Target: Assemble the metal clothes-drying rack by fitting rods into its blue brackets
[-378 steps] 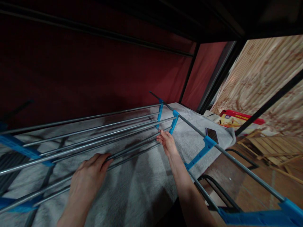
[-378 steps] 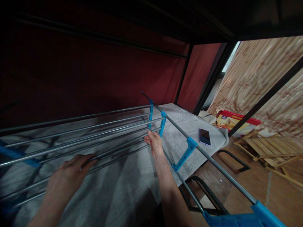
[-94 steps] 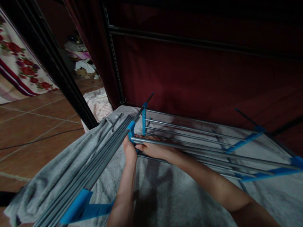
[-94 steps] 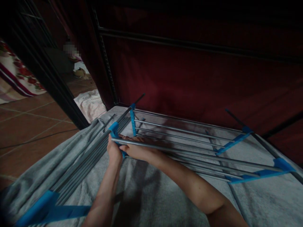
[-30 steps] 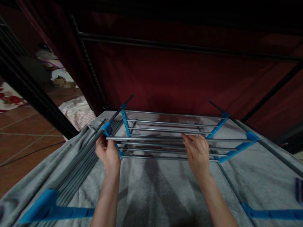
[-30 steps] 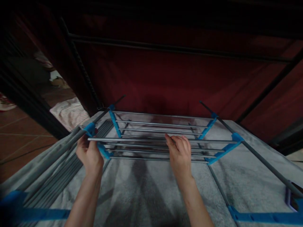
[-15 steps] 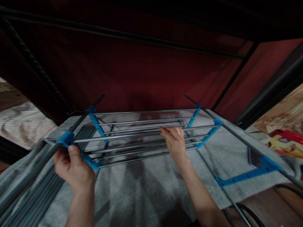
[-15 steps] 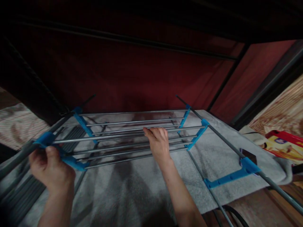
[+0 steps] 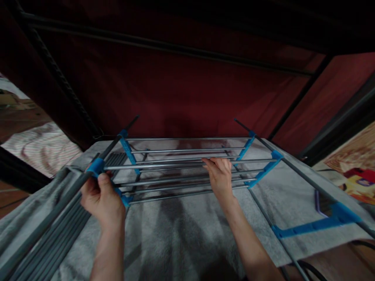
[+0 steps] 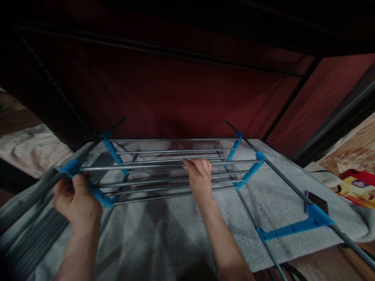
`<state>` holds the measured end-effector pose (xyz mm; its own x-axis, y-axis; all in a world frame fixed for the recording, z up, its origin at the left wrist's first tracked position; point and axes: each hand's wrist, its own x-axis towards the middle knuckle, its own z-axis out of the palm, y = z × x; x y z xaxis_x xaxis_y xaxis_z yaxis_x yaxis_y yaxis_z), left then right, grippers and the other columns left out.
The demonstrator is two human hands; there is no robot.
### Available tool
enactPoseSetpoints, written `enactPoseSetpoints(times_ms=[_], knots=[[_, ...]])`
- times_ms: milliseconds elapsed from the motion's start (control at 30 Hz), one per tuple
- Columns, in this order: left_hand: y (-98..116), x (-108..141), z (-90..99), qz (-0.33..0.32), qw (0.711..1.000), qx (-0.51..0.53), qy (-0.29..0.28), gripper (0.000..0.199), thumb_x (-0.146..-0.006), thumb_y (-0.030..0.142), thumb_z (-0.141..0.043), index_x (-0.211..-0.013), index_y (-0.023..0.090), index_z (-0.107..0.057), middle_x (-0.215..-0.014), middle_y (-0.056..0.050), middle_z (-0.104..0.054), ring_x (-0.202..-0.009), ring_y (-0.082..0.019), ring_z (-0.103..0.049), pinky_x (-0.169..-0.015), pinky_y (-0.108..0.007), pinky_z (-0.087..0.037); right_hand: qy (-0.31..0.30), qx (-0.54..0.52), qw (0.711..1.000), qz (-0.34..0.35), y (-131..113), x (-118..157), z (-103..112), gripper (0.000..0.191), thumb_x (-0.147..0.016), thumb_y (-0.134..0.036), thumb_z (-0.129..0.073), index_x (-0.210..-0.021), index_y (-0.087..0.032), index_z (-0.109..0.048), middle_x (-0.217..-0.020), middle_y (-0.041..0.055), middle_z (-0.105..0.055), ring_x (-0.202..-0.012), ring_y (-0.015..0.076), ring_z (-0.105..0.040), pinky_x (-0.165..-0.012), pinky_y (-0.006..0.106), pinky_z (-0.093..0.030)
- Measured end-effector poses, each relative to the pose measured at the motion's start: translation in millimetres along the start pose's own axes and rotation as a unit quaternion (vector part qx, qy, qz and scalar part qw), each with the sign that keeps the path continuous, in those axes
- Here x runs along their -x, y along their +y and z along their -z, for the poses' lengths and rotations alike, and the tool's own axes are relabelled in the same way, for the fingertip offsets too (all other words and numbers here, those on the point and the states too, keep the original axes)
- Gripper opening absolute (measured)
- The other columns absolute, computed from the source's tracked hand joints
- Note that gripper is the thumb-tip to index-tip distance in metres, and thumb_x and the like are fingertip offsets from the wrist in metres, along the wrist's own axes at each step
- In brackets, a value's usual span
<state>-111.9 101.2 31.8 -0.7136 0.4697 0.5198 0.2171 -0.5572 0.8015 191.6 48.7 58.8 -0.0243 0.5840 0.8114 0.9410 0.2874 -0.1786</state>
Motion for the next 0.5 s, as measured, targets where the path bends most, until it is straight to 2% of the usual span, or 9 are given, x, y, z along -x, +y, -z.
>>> enactPoseSetpoints(times_ms=[133,300,500], knots=[[-2.1,-0.1,0.7,0.015,0.999,-0.021,0.022,0.034,-0.084,0.04,-0.065,-0.106,0.014,-0.068,-0.089,-0.003,-0.069,-0.079,-0.016,-0.064,-0.084,-0.032,-0.052,0.009,0.015,1.0,0.016,-0.3,0.8,-1.6,0.023,-0.093,-0.021,-0.058,-0.114,-0.026,-0.069,-0.094,0.0052,-0.065,-0.091,0.0206,-0.053,-0.082,0.034,-0.037],[-4.7,-0.5,2.5,0.023,0.998,-0.051,0.021,0.04,-0.079,0.038,-0.07,-0.11,0.013,-0.068,-0.109,-0.01,-0.071,-0.104,-0.022,-0.065,-0.101,-0.038,-0.047,0.003,0.033,0.999,0.042,2.0,3.4,-2.2,0.022,-0.093,-0.023,-0.058,-0.113,-0.025,-0.067,-0.092,0.0054,-0.064,-0.086,0.0213,-0.052,-0.08,0.036,-0.035],[-8.2,0.7,5.5,0.02,0.999,-0.047,0.007,0.036,-0.08,0.034,-0.07,-0.111,0.015,-0.068,-0.112,-0.01,-0.071,-0.108,-0.022,-0.065,-0.104,-0.038,-0.045,-0.025,0.078,0.995,0.059,2.7,1.1,0.1,0.017,-0.096,-0.031,-0.054,-0.107,-0.023,-0.065,-0.087,0.0054,-0.062,-0.084,0.0224,-0.05,-0.08,0.037,-0.033]])
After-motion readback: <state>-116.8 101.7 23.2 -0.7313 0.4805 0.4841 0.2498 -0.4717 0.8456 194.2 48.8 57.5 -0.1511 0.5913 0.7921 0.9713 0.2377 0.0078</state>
